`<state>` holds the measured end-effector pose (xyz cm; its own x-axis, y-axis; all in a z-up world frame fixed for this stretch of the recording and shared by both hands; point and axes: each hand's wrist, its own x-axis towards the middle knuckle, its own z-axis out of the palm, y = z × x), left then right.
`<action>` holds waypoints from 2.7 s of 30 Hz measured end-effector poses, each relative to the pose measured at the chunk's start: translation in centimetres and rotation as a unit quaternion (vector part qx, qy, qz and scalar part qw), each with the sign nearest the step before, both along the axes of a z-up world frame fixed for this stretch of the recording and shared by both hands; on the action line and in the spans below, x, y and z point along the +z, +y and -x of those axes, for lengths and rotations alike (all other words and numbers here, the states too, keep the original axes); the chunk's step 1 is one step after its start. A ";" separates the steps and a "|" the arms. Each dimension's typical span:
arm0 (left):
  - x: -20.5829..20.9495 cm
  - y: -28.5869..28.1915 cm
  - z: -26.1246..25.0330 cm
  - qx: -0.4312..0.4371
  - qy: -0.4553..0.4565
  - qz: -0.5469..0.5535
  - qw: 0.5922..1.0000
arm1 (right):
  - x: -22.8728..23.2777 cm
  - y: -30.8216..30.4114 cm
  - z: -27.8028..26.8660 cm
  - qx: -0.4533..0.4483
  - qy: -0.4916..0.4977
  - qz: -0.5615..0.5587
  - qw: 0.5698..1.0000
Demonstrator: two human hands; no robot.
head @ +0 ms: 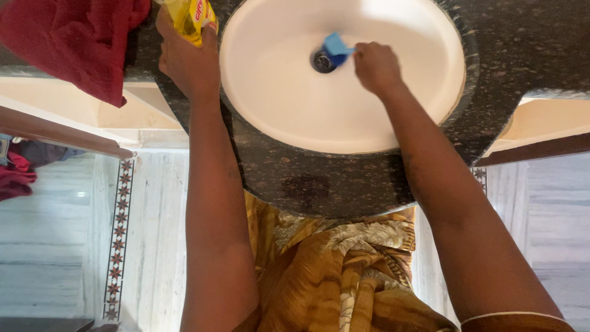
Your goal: The person scrubs the inside of a white bathroom sink using a blue scrub brush held in the right hand. A bottle of yellow dish soap is held in the left hand and placed on the countertop. The person scrubs the sink basin in circular motions around the drain.
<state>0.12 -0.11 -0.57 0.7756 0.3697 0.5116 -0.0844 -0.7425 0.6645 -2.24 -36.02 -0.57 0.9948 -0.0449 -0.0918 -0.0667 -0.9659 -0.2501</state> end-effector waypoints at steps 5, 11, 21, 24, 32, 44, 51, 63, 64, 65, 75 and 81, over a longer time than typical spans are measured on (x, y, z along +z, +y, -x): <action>0.2 -0.1 0.1 -0.003 -0.024 -0.002 1.000 | 3.8 5.5 4.1 0.051 0.169 -0.351 0.920; 0.2 -0.1 0.1 0.009 0.018 0.002 1.000 | 6.1 -1.9 3.0 -0.015 0.192 -0.107 0.975; 0.3 -0.2 0.4 -0.005 -0.006 0.011 1.000 | 5.7 4.2 5.4 0.165 0.197 -0.137 0.957; -0.1 0.1 0.0 -0.003 0.010 0.018 1.000 | 6.9 4.1 6.1 0.162 0.219 -0.242 0.931; 0.0 0.1 0.0 0.001 0.009 0.001 1.000 | 5.6 -7.0 3.0 -0.054 -0.058 0.094 0.992; -0.3 0.1 0.0 0.003 0.014 0.003 1.000 | 9.9 -0.1 5.8 0.120 0.202 -0.082 0.969; -0.2 0.2 -0.1 -0.012 -0.006 -0.003 1.000 | 10.2 -4.5 5.7 -0.035 0.087 0.088 0.992; 0.2 0.2 0.1 -0.004 0.014 0.031 0.999 | 8.7 -5.4 4.2 0.001 0.097 0.023 0.995; 0.2 0.2 0.1 -0.003 0.019 0.028 0.999 | 8.2 -6.9 4.7 -0.037 0.040 0.017 0.998; 0.1 0.2 0.1 0.000 0.023 0.028 0.999 | 8.0 -7.8 5.0 -0.073 -0.018 0.012 0.997; 0.0 0.1 0.4 -0.045 -0.062 0.018 0.997 | 9.1 3.2 6.7 0.138 0.248 -0.288 0.914; -0.1 0.1 0.1 -0.014 -0.022 0.042 0.999 | 5.1 -2.1 2.4 -0.007 0.090 0.030 0.995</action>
<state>0.03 0.04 -0.63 0.7643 0.3904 0.5133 -0.1349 -0.6815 0.7192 -4.64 -38.07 4.49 0.9616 -0.0699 -0.2655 -0.1193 -0.9773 -0.1748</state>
